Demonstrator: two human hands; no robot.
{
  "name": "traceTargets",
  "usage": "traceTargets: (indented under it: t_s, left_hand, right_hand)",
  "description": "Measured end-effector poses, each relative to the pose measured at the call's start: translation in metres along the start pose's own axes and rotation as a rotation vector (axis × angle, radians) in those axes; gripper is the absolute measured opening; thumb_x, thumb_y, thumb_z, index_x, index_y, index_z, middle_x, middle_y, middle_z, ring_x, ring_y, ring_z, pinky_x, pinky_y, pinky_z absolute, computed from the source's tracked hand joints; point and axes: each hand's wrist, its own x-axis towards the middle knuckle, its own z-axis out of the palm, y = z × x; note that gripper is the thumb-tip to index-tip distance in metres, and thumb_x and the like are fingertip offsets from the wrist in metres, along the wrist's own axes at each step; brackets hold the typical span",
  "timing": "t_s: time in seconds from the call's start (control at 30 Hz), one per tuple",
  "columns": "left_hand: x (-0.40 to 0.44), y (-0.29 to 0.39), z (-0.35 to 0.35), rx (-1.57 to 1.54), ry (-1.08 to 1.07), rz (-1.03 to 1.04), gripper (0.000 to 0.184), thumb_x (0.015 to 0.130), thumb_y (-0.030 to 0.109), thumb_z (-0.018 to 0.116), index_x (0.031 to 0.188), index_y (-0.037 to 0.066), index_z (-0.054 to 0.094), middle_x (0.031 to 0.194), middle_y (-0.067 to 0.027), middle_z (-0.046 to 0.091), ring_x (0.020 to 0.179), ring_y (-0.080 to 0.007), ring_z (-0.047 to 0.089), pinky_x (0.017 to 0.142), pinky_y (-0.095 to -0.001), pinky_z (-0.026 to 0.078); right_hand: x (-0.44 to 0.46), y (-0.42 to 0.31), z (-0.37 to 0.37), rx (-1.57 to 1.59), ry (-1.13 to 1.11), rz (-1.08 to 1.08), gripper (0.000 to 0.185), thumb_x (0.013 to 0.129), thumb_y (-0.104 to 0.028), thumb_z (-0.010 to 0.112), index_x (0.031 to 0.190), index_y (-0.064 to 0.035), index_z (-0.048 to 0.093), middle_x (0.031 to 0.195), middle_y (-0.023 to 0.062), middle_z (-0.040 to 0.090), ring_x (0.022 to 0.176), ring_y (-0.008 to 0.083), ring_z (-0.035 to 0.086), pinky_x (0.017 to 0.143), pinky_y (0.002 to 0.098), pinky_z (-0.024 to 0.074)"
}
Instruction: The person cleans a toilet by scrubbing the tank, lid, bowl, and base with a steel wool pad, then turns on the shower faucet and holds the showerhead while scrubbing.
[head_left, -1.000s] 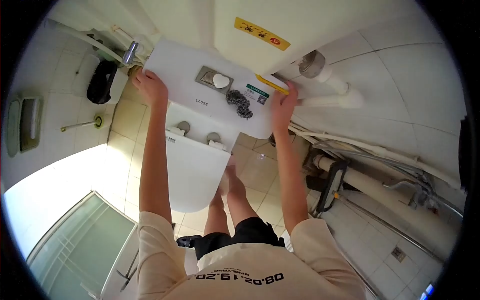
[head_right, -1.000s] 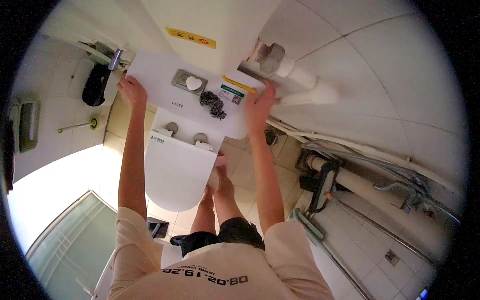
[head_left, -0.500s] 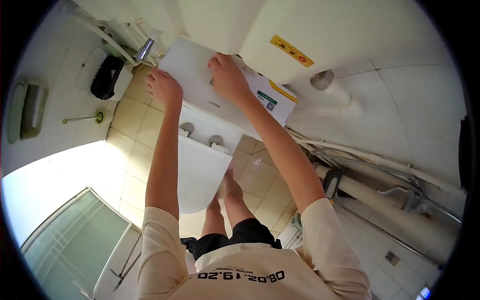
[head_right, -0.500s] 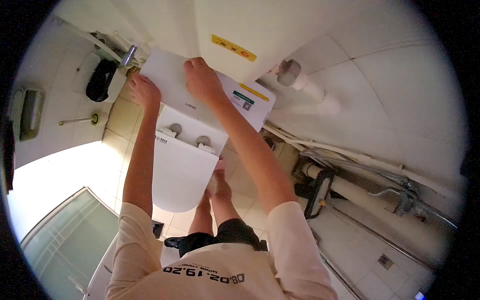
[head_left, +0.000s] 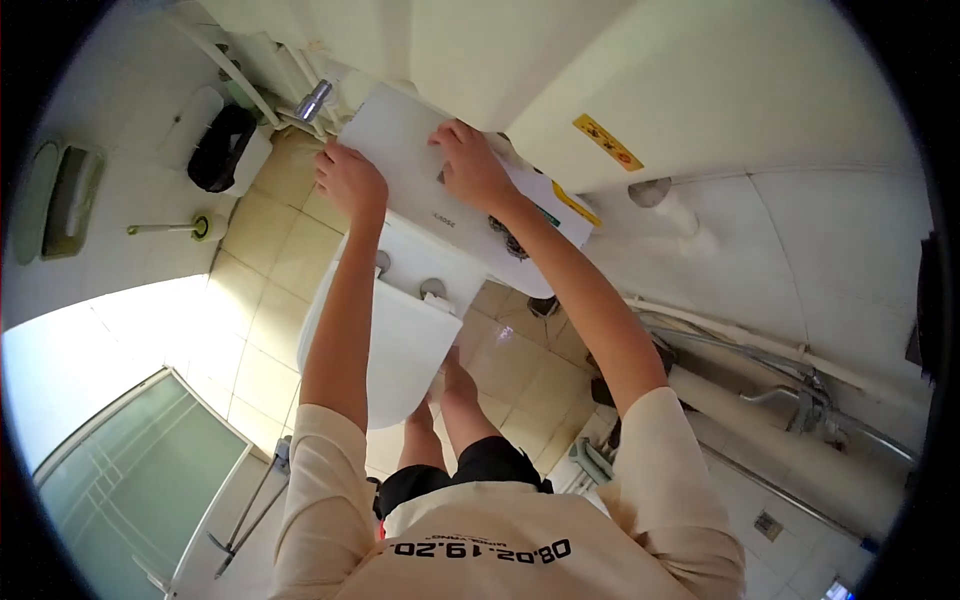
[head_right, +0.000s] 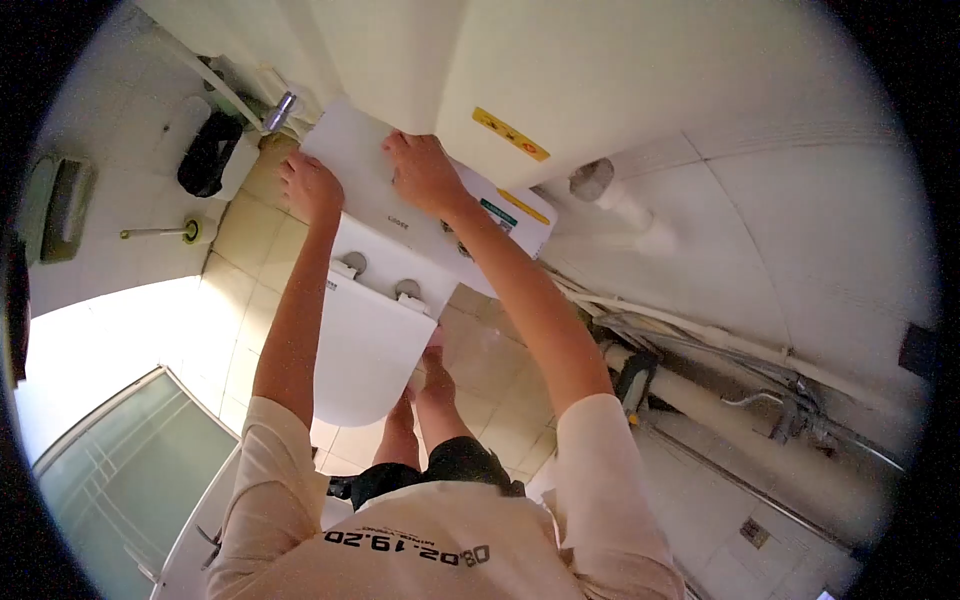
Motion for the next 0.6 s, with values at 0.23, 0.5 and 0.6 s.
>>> traceTargets:
  t_s: [0.23,0.5,0.6]
  left_hand:
    - [0.001,-0.006,0.008,-0.064,0.050,0.024,0.026,0.083,0.016,0.040,0.106,0.007,0.045,0.102,-0.0127,0.047,0.091,-0.0310,0.047,0.077,-0.0418,0.036]
    - [0.002,-0.007,0.009,-0.067,0.030,0.036,0.024,0.085,0.017,0.037,0.105,0.006,0.045,0.099,-0.0128,0.048,0.090,-0.0303,0.047,0.077,-0.0411,0.037]
    - [0.004,-0.009,0.008,-0.098,0.006,0.055,0.025,0.086,0.017,0.036,0.107,0.007,0.045,0.100,-0.0128,0.048,0.090,-0.0307,0.047,0.076,-0.0413,0.037]
  right_hand:
    - [-0.018,-0.009,-0.029,0.132,0.004,0.257,0.020,0.073,-0.011,0.056,0.090,-0.0035,0.051,0.091,0.0081,0.052,0.087,0.0261,0.047,0.075,0.0338,0.0395]
    - [-0.153,-0.033,-0.017,-0.428,0.460,0.326,0.030,0.071,-0.008,0.046,0.100,-0.0042,0.045,0.097,0.0125,0.048,0.095,0.0310,0.042,0.085,0.0453,0.0289]
    - [-0.165,-0.012,0.000,-0.387,0.628,0.439,0.037,0.067,-0.007,0.042,0.104,-0.0027,0.042,0.100,0.0147,0.046,0.097,0.0323,0.040,0.086,0.0461,0.0265]
